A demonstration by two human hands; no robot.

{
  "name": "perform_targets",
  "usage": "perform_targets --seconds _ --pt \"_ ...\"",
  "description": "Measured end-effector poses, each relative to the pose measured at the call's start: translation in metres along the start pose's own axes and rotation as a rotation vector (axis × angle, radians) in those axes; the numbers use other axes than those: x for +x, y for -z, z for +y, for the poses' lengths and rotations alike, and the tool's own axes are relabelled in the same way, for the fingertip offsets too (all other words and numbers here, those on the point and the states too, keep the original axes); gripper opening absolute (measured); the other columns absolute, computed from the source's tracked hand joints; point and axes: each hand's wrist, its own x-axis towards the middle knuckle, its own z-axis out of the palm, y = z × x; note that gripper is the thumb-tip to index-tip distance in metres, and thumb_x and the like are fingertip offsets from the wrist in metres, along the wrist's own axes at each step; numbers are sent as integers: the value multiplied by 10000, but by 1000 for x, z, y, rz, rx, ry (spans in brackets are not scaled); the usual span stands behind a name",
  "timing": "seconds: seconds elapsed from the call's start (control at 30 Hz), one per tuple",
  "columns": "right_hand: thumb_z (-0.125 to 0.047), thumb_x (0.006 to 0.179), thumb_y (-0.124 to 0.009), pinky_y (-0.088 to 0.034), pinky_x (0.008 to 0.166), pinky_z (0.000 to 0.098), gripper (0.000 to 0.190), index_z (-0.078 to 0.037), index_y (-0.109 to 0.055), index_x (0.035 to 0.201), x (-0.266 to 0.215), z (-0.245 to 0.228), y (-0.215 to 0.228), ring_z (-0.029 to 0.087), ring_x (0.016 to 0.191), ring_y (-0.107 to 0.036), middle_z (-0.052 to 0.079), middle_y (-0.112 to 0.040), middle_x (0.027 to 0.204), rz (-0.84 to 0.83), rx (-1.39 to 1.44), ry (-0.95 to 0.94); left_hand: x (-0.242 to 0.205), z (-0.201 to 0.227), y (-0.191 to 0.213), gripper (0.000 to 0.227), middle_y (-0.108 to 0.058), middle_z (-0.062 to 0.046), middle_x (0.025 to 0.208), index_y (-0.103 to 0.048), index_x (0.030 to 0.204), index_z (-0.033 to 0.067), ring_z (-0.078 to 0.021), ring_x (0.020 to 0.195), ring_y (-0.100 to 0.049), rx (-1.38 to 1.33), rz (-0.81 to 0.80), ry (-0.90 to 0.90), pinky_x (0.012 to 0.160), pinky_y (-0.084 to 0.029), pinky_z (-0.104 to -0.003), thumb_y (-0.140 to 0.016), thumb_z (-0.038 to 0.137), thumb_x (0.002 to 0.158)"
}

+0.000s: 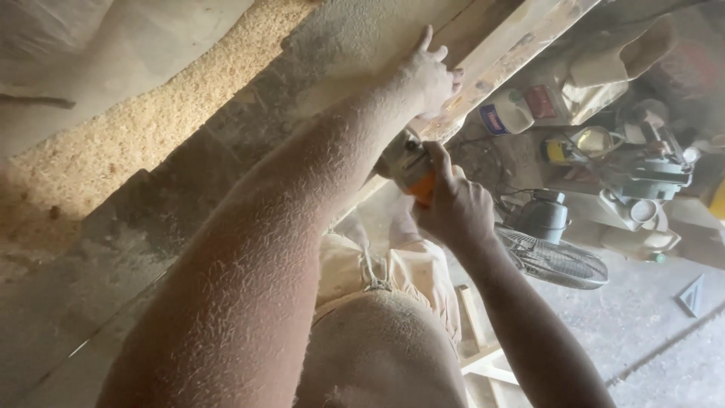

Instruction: Sanding a wooden plank using a power angle grinder with a sanding attachment in a workshop.

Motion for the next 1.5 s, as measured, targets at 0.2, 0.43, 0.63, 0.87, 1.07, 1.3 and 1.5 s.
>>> perform_targets --seconds 0.2,0.43,0.63,0.87,1.07,1.3,1.5 --pt "-248 912 -547 -531 460 287 683 -225 -162 1476 -23 -65 -16 184 595 -585 90 -613 899 -319 -81 102 -17 3 53 1146 -403 -219 1577 -534 1451 103 -401 1531 -256 -331 -138 84 1217 92 -668 14 879 810" --pt "-108 849 -561 -570 415 277 674 -174 -273 1454 -5 -9 0 187 528 -599 90 -607 798 -146 34 62 -143 27 8 519 -716 -116 1365 -489 1456 120 -15 538 -462 -1336 1112 454 426 -390 -167 -298 369 1042" --pt "-283 707 -727 -571 762 596 900 -292 -285 1491 29 49 16 504 824 -711 174 -652 957 -103 -13 -124 -147 109 -99 674 -449 -333 1446 -333 1525 26 -490 1351 -485 -1556 1075 821 1104 -427 -626 -229 534 1093" --pt "-217 664 -763 -550 785 609 890 -317 -316 1427 75 103 43 515 833 -694 197 -684 925 132 24 -251 -127 116 -129 780 -649 -252 1212 -426 1482 84 -437 1098 -683 -1221 1059 903 797 -614 -550 -156 664 1035" --pt "-264 573 -789 -547 623 536 597 -198 -597 1135 45 63 22 443 706 -669 191 -638 806 265 -87 -41 -118 120 -157 929 -571 -254 1289 -399 1507 64 -396 1135 -655 -1173 1097 961 798 -620 -493 -83 762 981" --pt "-286 641 -744 -572 525 539 805 -217 -403 1367 30 26 -20 434 620 -701 134 -606 789 -48 -32 137 -118 128 -153 985 -374 -235 1416 -408 1510 116 -480 1208 -591 -1218 1092 1039 862 -585 -599 -74 836 927" --pt "-232 674 -733 -583 654 591 924 -267 -317 1499 75 92 24 474 717 -710 173 -633 882 -37 15 -14 -122 125 -147 790 -607 -226 1197 -450 1485 66 -435 1043 -682 -1131 1017 923 723 -619 -517 -164 646 1031"
